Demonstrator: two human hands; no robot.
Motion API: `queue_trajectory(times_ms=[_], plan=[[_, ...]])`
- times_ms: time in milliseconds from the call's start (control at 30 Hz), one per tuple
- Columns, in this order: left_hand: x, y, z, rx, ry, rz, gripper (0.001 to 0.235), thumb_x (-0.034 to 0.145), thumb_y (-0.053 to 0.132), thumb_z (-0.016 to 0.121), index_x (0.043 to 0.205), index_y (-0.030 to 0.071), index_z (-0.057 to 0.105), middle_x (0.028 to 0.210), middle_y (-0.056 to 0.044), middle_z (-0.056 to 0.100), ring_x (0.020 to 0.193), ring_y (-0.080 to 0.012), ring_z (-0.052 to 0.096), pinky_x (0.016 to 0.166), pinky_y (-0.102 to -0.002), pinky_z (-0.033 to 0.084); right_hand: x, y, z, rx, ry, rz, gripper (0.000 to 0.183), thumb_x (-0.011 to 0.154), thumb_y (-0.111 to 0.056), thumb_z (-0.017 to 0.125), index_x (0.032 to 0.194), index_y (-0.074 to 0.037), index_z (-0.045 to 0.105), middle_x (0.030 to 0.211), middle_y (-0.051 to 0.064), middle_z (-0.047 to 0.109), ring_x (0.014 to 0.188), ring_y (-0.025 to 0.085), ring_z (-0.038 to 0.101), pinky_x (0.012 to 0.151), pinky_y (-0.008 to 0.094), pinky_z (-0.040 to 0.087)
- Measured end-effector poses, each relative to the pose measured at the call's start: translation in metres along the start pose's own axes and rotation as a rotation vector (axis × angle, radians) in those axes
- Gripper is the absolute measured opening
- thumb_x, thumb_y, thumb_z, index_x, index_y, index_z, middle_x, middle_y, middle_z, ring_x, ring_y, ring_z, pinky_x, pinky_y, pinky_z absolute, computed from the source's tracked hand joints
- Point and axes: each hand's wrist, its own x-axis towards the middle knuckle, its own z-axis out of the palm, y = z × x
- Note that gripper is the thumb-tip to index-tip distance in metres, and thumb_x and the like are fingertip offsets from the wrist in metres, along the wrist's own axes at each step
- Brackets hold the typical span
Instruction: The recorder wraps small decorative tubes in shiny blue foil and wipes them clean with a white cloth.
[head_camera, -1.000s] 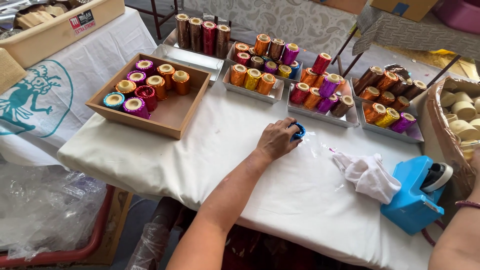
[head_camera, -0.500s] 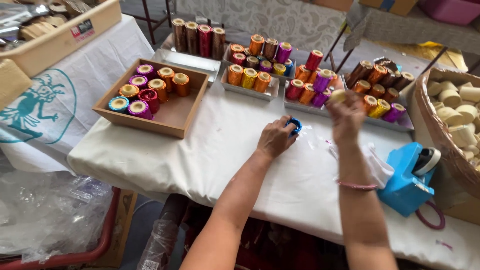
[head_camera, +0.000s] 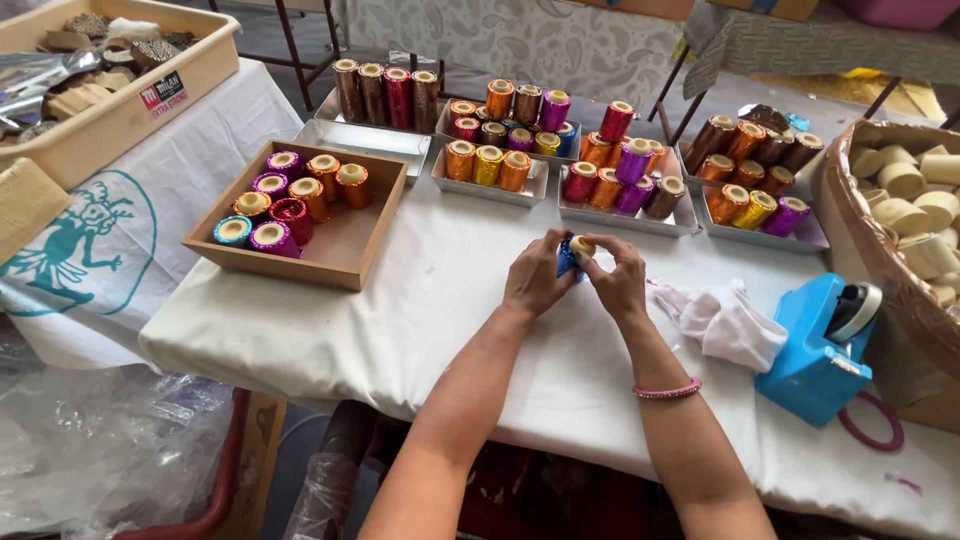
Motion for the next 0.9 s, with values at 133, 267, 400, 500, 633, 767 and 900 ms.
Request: queue_trajectory(times_ms=[133,267,400,500,633,767,900], plan=[[-0.002,0.007,-0.003,-0.040,-0.006,0.017,0.055,0.082,0.024,0.082,0.126,0.011,0.051,0.112,-0.012,0.070,0.106,-0.0335,0.068,0.088,-0.045,0.057,0.000,-0.010,-0.001,-0.056,0.000,-0.074,0.023,0.092,-0.016,0.077,0.113,-0.008,0.076,0.114,0.013,0.077,0.108,0.028,0.070,0.097,0.039,0.054],[0.000,0.000,0.005,-0.009,0.056,0.090,0.055,0.080,0.023,0.082,0.126,0.006,0.057,0.123,-0.014,0.068,0.113,-0.0340,0.066,0.093,-0.043,0.057,0.000,-0.011,-0.002,-0.045,-0.024,0.049,0.028,0.096,-0.020,0.074,0.121,-0.007,0.073,0.113,0.014,0.076,0.107,0.027,0.071,0.094,0.038,0.054],[0.000,-0.004,0.007,0.008,0.060,0.098,0.051,0.081,0.024,0.085,0.121,0.003,0.062,0.124,-0.015,0.067,0.116,-0.0339,0.065,0.096,-0.043,0.056,0.001,0.006,0.002,0.021,-0.044,0.134,0.032,0.096,-0.022,0.074,0.124,-0.007,0.072,0.114,0.012,0.076,0.107,0.023,0.072,0.091,0.034,0.055],[0.000,-0.002,0.004,0.015,0.060,0.082,0.042,0.083,0.017,0.081,0.120,0.003,0.066,0.123,-0.013,0.069,0.115,-0.0312,0.067,0.099,-0.040,0.057,0.003,0.029,0.010,0.268,-0.089,0.215,0.035,0.093,-0.023,0.075,0.123,-0.006,0.072,0.112,0.007,0.076,0.105,0.016,0.071,0.089,0.030,0.056],[-0.002,0.004,-0.001,0.006,0.059,0.090,0.036,0.083,0.013,0.080,0.117,0.004,0.070,0.121,-0.011,0.070,0.112,-0.0294,0.068,0.096,-0.039,0.058,0.003,0.046,0.009,0.583,-0.156,0.425,0.034,0.092,-0.021,0.078,0.122,-0.005,0.072,0.107,0.003,0.076,0.095,0.010,0.064,0.079,0.024,0.050],[-0.002,0.005,-0.002,-0.013,0.066,0.099,0.030,0.085,0.011,0.078,0.114,0.005,0.073,0.122,-0.007,0.071,0.112,-0.0272,0.069,0.094,-0.038,0.059,0.001,0.043,0.006,0.609,-0.163,0.556,0.031,0.097,-0.018,0.078,0.124,-0.004,0.076,0.105,0.004,0.074,0.087,0.009,0.055,0.073,0.025,0.041],[-0.002,0.007,-0.002,-0.032,0.043,0.063,0.025,0.086,0.013,0.079,0.111,0.009,0.075,0.121,-0.004,0.072,0.110,-0.0249,0.070,0.093,-0.037,0.060,0.002,0.022,0.000,0.635,-0.164,0.515,0.029,0.095,-0.018,0.076,0.121,-0.005,0.075,0.106,0.003,0.075,0.094,0.008,0.063,0.083,0.024,0.049]])
